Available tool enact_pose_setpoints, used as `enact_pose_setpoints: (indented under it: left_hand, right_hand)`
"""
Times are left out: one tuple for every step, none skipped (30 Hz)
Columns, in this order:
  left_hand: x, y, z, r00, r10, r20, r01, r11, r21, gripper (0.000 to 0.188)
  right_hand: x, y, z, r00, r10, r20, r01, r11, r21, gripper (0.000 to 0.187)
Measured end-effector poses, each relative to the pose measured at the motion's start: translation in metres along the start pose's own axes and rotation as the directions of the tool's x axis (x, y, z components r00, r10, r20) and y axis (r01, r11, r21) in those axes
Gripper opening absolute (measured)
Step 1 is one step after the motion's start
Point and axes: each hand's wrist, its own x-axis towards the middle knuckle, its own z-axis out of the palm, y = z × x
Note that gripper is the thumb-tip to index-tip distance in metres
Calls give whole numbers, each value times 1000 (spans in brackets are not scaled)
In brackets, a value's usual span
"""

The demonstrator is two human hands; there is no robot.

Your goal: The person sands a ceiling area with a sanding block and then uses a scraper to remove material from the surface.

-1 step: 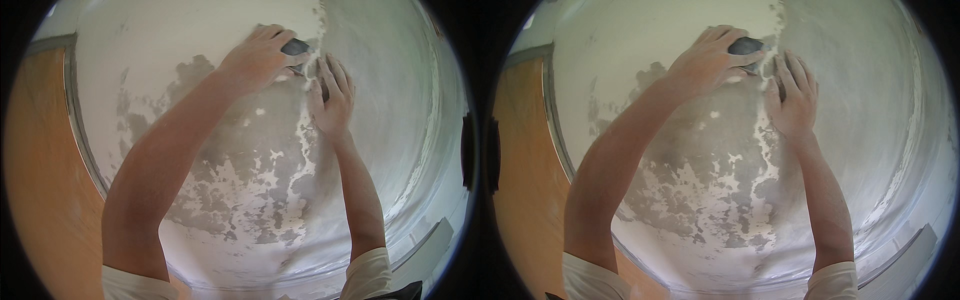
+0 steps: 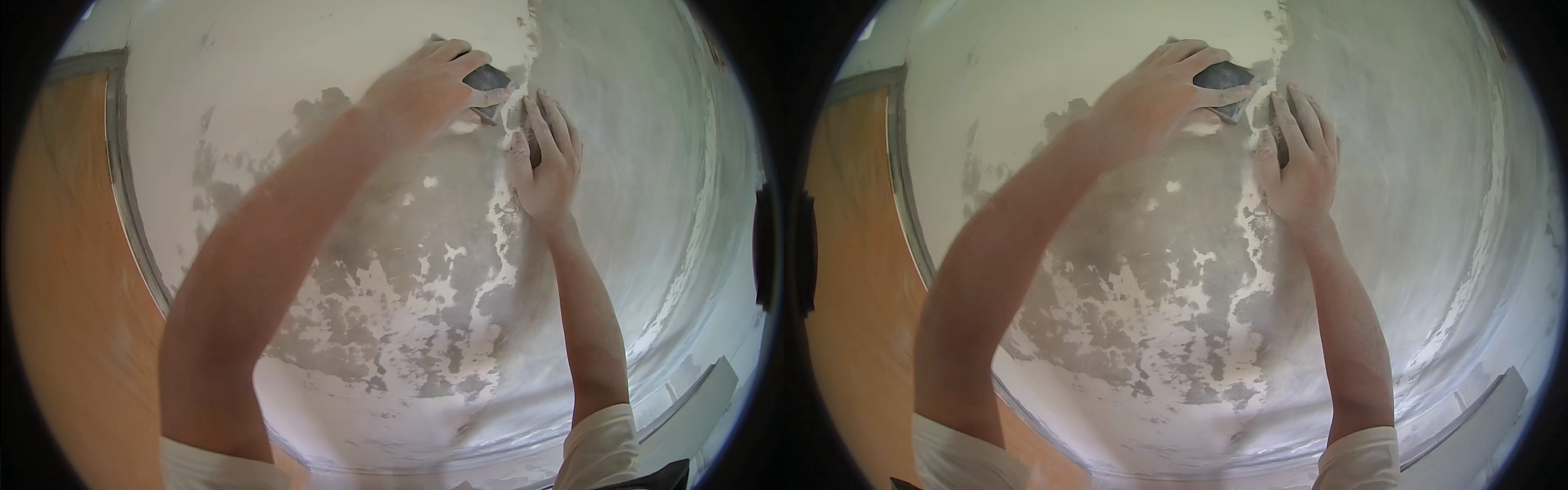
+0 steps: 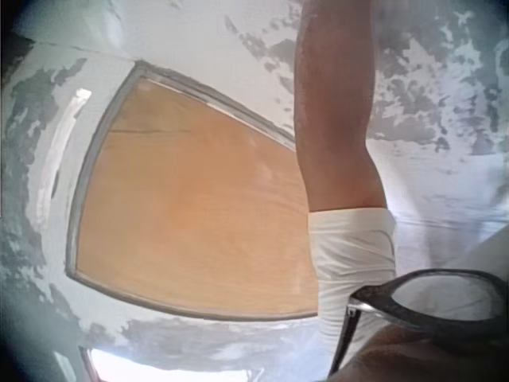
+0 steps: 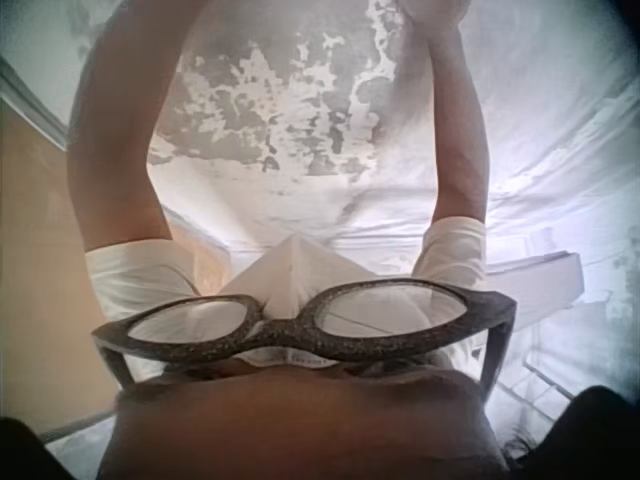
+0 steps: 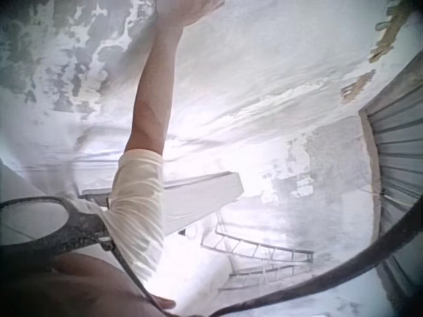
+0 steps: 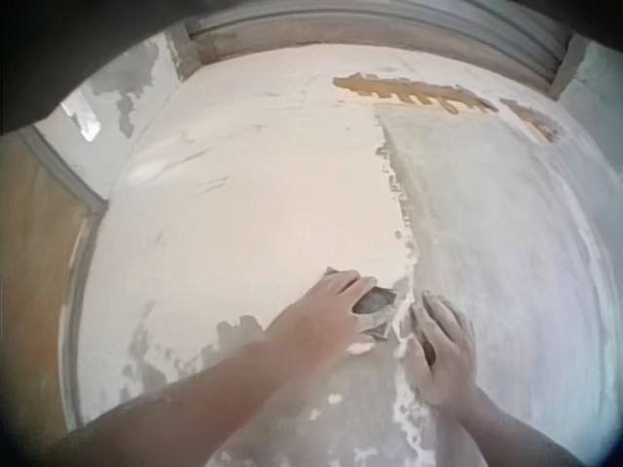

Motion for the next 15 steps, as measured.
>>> enact_pose_setpoints:
  left_hand:
    - [4, -4, -5, 996, 74, 44, -75, 997, 29, 55]
    - [-8, -13, -15, 993, 68, 99, -72, 997, 40, 55]
    - [-33, -31, -36, 984, 65, 164, -77, 995, 66, 55]
    - [-51, -39, -46, 974, 52, 219, -72, 994, 83, 54]
    - [-59, -38, -48, 976, 38, 215, -62, 992, 107, 55]
    - [-64, -37, -49, 978, 31, 207, -59, 990, 127, 55]
    - [-68, -32, -49, 977, 19, 212, -50, 988, 144, 55]
    - [-62, -28, -42, 980, 16, 200, -40, 993, 115, 56]
    - [-47, -22, -32, 986, 3, 169, -18, 996, 85, 56]
    - [-36, -20, -27, 990, 3, 141, -11, 998, 57, 57]
    - [-33, -20, -26, 992, -10, 129, 6, 1000, 29, 57]
    - [-31, -19, -25, 992, -22, 125, 22, 1000, 0, 57]
    - [-29, -18, -24, 992, -33, 120, 37, 999, -29, 57]
    - [-31, -23, -27, 987, 20, 162, -19, 1000, -4, 57]
    - [-30, -34, -39, 978, 72, 197, -79, 996, 28, 57]
  right_hand:
    - [0, -1, 0, 1000, -2, 13, 3, 1000, -8, 48]
    - [-1, -1, -1, 1000, -5, 28, 6, 1000, -20, 47]
    - [2, -3, -2, 1000, -2, 30, 2, 1000, -22, 47]
    - [6, -5, -2, 999, -14, 38, 16, 999, -52, 47]
    - [10, -15, 3, 999, -15, 45, 18, 997, -77, 47]
    - [13, -21, 5, 999, -10, 50, 16, 994, -110, 47]
    - [17, -26, 9, 999, -15, 45, 19, 997, -80, 47]
    - [25, -28, 15, 999, -21, 39, 23, 999, -48, 47]
    - [35, -24, 20, 998, -44, 35, 45, 999, -27, 47]
    - [44, -16, 25, 1000, -21, 11, 21, 999, -45, 47]
    - [54, -7, 28, 1000, 10, -14, -10, 999, -48, 47]
    - [63, 3, 30, 998, 45, -39, -47, 998, -47, 47]
    - [66, 9, 30, 995, 81, -64, -84, 995, -45, 47]
    - [62, 14, 30, 995, 72, -62, -76, 995, -65, 48]
    - [61, 20, 31, 996, 56, -72, -62, 994, -86, 48]
